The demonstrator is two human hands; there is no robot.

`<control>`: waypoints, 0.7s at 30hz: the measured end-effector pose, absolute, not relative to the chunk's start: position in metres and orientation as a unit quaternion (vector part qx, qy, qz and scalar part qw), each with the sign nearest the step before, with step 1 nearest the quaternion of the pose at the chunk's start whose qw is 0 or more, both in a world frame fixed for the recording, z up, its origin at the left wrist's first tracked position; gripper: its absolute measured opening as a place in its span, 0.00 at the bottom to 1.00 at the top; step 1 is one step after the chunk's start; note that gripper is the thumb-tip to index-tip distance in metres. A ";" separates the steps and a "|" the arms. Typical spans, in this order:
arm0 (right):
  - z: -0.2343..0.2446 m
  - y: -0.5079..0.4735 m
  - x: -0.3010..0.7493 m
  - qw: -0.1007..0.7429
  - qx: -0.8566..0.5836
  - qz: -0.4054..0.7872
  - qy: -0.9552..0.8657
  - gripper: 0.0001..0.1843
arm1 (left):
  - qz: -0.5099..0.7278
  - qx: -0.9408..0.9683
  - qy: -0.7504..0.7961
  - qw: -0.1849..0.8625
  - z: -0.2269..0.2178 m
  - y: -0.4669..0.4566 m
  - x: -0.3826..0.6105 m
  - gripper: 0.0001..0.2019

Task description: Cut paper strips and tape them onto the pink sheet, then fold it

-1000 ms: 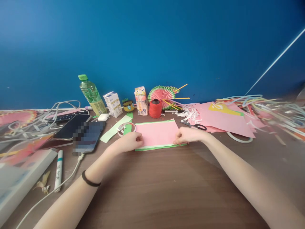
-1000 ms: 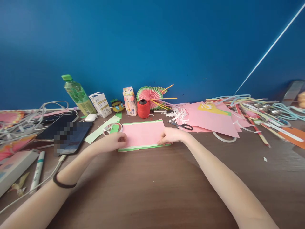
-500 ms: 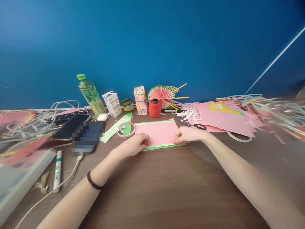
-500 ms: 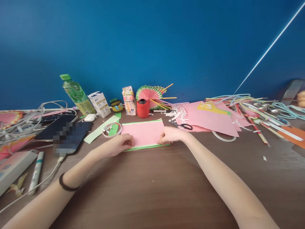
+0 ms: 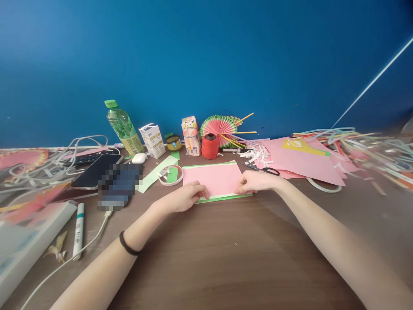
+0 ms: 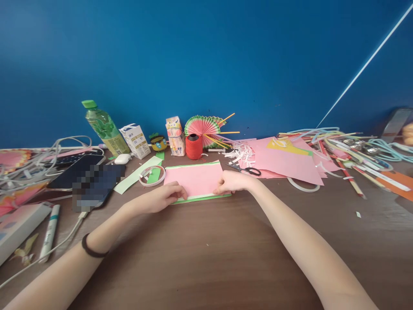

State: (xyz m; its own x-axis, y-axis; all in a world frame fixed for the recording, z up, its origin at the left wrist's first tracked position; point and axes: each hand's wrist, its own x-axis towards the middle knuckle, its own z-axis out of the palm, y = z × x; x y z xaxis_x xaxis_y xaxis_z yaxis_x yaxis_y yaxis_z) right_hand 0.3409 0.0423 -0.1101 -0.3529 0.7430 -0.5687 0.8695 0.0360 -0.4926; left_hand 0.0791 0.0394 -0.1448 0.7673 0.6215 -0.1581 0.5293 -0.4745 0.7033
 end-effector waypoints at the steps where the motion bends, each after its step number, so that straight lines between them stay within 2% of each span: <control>1: -0.111 0.042 0.341 0.079 0.563 -0.403 0.717 0.17 | 0.059 0.858 0.335 0.386 -0.145 0.039 0.079 0.12; 4: -0.113 0.044 0.340 0.091 0.570 -0.394 0.715 0.17 | 0.046 0.870 0.326 0.366 -0.142 0.037 0.081 0.17; 10: -0.114 0.045 0.339 0.113 0.579 -0.365 0.720 0.17 | -0.016 0.919 0.302 0.255 -0.140 0.033 0.084 0.30; 21: -0.114 0.045 0.336 0.119 0.584 -0.354 0.721 0.16 | -0.048 0.943 0.309 0.112 -0.139 0.024 0.088 0.36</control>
State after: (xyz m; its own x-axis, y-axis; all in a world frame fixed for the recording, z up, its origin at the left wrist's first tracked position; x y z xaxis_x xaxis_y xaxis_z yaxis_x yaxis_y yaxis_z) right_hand 0.3364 0.0445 -0.1137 -0.2893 0.7576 -0.5851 0.9261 0.0669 -0.3712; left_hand 0.0879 0.0241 -0.1393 0.8042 0.5727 -0.1587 0.5939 -0.7838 0.1812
